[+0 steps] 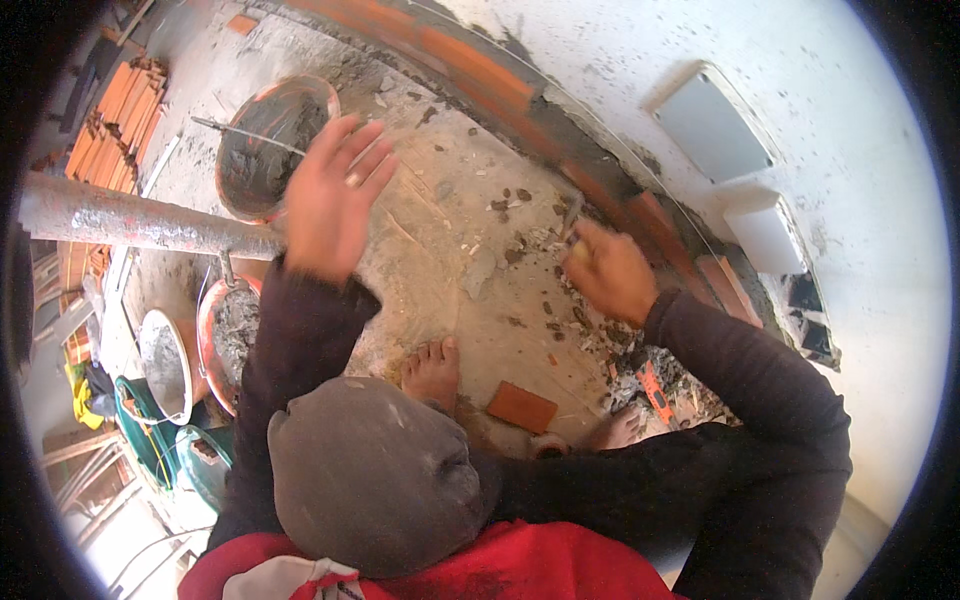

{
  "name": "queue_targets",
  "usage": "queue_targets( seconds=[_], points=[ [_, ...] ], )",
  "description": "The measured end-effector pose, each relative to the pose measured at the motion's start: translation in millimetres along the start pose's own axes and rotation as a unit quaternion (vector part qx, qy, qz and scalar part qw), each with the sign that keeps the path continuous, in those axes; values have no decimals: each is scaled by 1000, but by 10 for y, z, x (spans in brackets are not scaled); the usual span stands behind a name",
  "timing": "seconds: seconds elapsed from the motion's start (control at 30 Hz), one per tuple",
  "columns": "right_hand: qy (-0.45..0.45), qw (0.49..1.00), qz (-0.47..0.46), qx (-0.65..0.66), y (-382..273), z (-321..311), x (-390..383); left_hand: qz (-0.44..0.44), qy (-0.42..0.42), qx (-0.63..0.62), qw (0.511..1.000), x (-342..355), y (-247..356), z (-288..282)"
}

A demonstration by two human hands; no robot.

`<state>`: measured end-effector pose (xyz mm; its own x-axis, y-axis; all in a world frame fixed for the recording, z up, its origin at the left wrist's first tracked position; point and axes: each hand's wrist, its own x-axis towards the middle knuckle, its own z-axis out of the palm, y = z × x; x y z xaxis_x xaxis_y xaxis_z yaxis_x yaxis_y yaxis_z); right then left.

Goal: The person uses a trowel to apply mortar to the back of tiles and presses them onto a wall ledge, handling a bucket of mortar and multiple tiles.

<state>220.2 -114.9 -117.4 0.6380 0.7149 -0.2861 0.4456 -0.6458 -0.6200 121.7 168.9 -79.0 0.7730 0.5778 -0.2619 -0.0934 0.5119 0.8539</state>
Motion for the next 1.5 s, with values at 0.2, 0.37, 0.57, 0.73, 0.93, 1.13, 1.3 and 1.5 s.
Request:
queue_targets(
  seconds=[0.2,0.37,0.57,0.73,0.93,1.13,1.3,1.5],
  points=[
    [131,986,41,89,619,55,176,-167,-31,93,981,1342,-845,505],
    [120,988,42,90,553,-32,332,-190,-40,109,975,1718,-1172,760],
    [142,986,30,87,615,-57,308,-183,-37,125,974,1865,-1347,968],
    [146,981,75,107,520,24,246,-145,13,178,973,1979,-1482,1028],
    [151,977,97,111,441,115,363,-117,1,175,978,2016,-1525,1019],
    [157,983,63,69,415,103,602,-114,1,169,979,2039,-1583,996],
    [140,988,49,42,305,20,977,-112,-4,161,980,2055,-1591,960],
    [125,990,52,50,340,-47,1208,-123,-5,159,980,2057,-1575,1013]
  ],
)
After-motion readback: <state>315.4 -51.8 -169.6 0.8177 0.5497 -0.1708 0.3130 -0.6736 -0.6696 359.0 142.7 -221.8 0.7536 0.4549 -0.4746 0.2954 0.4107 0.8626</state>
